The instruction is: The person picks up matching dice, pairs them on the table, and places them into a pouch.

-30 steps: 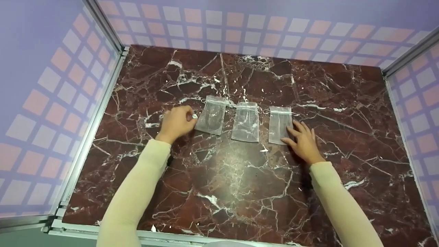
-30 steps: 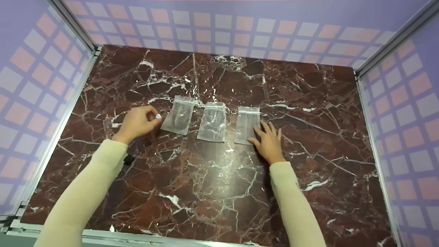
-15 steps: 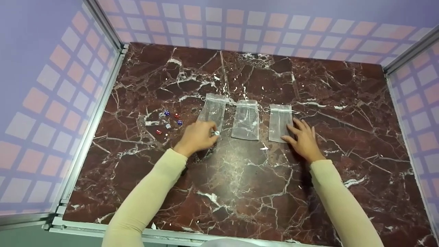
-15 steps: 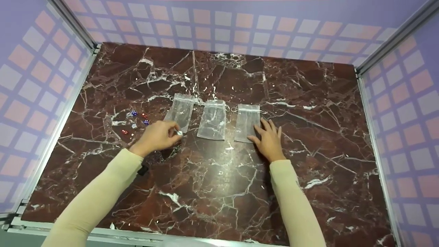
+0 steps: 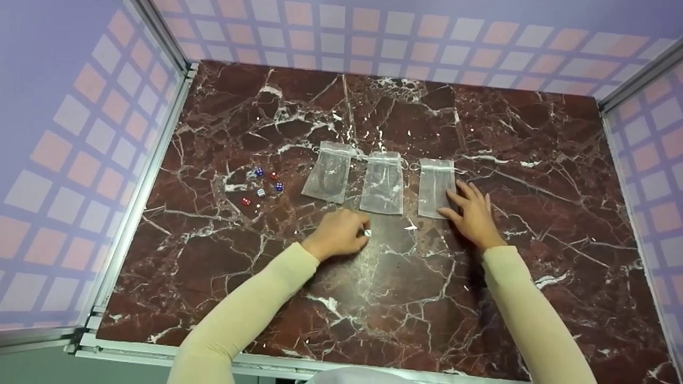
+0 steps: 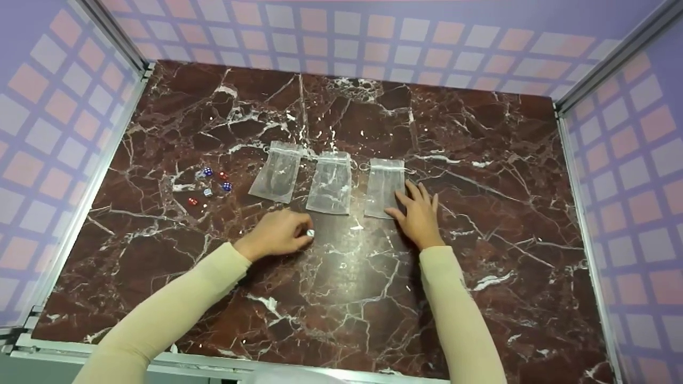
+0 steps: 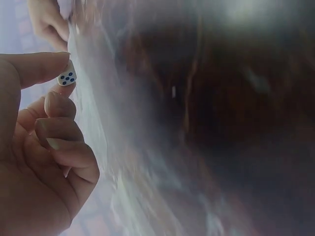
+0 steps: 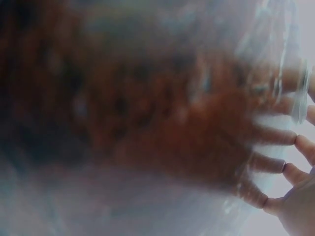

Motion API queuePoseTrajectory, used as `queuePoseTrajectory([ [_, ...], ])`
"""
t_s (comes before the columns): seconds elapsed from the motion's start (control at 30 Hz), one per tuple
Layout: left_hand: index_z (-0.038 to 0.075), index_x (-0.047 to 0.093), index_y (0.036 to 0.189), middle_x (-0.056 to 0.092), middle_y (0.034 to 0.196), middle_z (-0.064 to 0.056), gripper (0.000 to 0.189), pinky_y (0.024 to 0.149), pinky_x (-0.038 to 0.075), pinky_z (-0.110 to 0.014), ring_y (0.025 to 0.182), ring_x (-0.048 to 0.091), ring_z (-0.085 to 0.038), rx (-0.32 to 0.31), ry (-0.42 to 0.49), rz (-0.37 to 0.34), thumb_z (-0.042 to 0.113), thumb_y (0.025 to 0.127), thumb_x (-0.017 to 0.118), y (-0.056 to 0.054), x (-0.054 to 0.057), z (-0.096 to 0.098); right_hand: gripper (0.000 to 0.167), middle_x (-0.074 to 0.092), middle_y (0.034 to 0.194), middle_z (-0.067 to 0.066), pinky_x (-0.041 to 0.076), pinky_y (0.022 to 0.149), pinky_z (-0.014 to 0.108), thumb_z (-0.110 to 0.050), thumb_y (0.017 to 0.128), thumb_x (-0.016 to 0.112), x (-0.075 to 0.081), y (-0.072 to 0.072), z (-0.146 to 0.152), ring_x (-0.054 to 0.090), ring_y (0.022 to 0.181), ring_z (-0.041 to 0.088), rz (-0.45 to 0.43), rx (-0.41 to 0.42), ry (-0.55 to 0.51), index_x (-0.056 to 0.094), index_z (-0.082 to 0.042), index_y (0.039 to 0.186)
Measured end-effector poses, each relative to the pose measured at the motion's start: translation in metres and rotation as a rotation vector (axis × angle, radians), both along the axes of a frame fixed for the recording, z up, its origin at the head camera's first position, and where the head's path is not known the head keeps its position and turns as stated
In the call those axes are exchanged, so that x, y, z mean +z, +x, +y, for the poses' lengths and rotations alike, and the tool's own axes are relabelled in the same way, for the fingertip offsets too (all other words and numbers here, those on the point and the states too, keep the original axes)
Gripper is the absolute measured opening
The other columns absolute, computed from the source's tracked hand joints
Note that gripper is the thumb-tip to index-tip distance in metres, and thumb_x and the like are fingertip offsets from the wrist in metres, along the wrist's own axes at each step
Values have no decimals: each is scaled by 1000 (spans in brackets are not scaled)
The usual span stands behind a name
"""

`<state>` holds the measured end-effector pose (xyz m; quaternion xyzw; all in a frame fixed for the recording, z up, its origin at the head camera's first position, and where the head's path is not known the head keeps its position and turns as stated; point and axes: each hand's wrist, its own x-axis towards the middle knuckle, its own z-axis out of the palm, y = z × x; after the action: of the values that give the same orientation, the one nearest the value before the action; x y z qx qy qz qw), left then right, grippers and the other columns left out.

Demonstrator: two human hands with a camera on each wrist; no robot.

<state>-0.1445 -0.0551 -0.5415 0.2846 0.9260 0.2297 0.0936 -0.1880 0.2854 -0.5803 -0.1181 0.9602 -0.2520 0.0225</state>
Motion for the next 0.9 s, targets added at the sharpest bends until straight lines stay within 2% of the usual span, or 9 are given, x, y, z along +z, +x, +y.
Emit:
queuePoseTrajectory([
  [0.17,15,71,92,70,83,0,10,66,53,-42,74,65,-19,-35,-18,6,22,85,69,6,-4,12,60,34,154,21,2,109,70,-35,92,70,0,0,0,18,144,46,-24,5,-2,55,0,138],
  [0.4,14,71,92,70,84,-1,11,69,53,-40,76,65,-19,-79,-35,24,24,87,69,4,-7,25,60,35,153,22,2,109,70,-34,91,71,1,-2,3,19,144,46,-3,-2,-1,56,0,137],
  [0.6,14,69,89,70,83,-1,11,70,53,-40,78,66,-20,-77,-62,39,25,87,71,4,-8,27,60,35,153,22,1,108,71,-34,91,71,-1,-2,3,19,143,47,15,-2,-16,56,1,137],
  [0.9,14,71,93,70,85,0,13,70,53,-40,79,66,-20,-69,-49,37,25,86,71,8,-13,24,59,34,154,22,-1,109,70,-33,91,71,-4,0,0,18,143,48,12,-8,-21,56,0,137],
])
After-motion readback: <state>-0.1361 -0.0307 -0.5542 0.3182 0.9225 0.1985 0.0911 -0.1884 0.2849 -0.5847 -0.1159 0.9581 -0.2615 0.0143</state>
